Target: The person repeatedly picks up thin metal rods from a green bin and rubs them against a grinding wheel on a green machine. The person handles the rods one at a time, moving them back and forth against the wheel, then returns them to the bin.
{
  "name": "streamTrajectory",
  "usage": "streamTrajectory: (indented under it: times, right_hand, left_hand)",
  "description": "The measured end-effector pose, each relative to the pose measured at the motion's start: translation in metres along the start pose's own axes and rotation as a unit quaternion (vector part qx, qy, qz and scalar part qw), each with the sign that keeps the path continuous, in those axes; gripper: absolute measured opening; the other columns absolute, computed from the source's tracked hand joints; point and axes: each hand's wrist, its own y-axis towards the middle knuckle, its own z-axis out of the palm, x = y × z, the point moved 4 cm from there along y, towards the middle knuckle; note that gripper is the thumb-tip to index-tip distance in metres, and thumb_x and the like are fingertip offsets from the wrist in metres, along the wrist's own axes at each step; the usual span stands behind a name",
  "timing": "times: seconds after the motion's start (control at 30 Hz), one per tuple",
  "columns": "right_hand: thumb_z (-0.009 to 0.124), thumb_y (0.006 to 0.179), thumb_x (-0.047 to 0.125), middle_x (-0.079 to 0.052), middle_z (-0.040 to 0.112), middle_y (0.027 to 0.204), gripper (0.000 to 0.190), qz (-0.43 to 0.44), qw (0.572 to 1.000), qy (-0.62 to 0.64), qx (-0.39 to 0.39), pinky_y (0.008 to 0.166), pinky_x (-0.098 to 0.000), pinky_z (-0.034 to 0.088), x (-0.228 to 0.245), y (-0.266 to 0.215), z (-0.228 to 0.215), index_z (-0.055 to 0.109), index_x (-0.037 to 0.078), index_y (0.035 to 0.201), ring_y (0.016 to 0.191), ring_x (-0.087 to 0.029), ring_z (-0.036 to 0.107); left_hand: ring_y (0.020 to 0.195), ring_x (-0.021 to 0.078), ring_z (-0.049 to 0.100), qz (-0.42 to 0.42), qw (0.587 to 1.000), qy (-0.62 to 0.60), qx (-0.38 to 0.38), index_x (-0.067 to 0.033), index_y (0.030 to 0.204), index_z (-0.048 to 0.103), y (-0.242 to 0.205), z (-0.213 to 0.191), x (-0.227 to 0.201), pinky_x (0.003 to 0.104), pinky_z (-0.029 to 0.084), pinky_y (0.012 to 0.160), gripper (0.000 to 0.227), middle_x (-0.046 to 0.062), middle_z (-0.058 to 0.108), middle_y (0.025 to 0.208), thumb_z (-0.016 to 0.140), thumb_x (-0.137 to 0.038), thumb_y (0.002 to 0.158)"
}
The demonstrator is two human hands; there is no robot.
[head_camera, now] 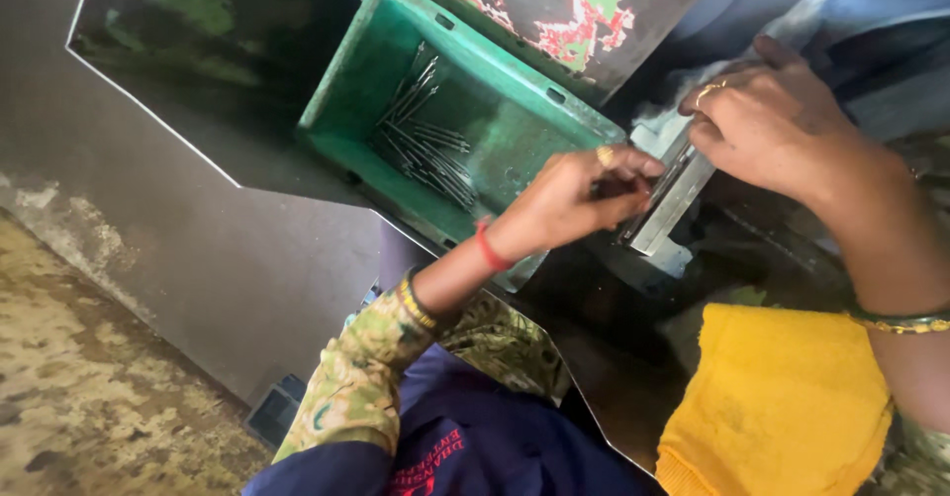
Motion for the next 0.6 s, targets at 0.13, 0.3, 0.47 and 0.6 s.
streamTrajectory:
  times: [0.13, 0.3, 0.47, 0.6]
  right_hand:
    - [0.059, 0.094, 0.024, -0.011, 0.076, 0.114, 0.030, -0.016, 0.999, 0.023, -0.043, 0.125, -0.0472, 0.032, -0.003, -0.001, 0.001, 0.077, 0.012, 0.114, 0.114, -0.026, 0.069]
    - [0.059, 0.098, 0.035, -0.010, 0.075, 0.120, 0.033, -0.054, 0.996, 0.064, -0.034, 0.127, -0.0565, 0.027, 0.009, -0.005, -0.013, 0.077, 0.012, 0.114, 0.120, -0.025, 0.067]
    - [0.065, 0.078, 0.062, -0.008, 0.070, 0.124, 0.060, -0.111, 0.986, 0.089, 0.087, 0.116, -0.0606, 0.026, 0.052, -0.007, -0.037, 0.074, 0.015, 0.114, 0.122, -0.026, 0.062]
    - [0.059, 0.085, 0.067, 0.001, 0.066, 0.135, 0.062, -0.037, 0.952, -0.044, 0.302, 0.128, -0.0556, 0.021, 0.078, -0.004, -0.035, 0.068, 0.021, 0.126, 0.132, -0.016, 0.060]
  left_hand:
    - [0.103, 0.0116, 0.072, 0.078, 0.997, 0.002, 0.012, -0.0068, 0.132, 0.064, -0.026, -0.004, -0.006, 0.029, 0.060, 0.093, 0.037, 0.003, 0.072, 0.116, 0.072, -0.006, 0.096]
    - [0.103, 0.0152, 0.074, 0.079, 0.995, 0.037, -0.044, -0.0086, 0.118, 0.066, -0.036, 0.000, 0.006, 0.030, 0.061, 0.093, 0.023, 0.003, 0.072, 0.112, 0.075, -0.007, 0.097]
    - [0.092, 0.0161, 0.075, 0.049, 0.992, 0.061, -0.103, -0.0098, 0.109, 0.057, -0.035, 0.004, 0.010, 0.030, 0.061, 0.083, 0.024, 0.005, 0.069, 0.101, 0.076, -0.011, 0.094]
    - [0.095, 0.0230, 0.073, 0.104, 0.984, 0.078, -0.118, -0.0122, 0.116, 0.057, -0.037, 0.002, 0.006, 0.034, 0.059, 0.087, 0.026, 0.007, 0.068, 0.108, 0.066, -0.005, 0.094]
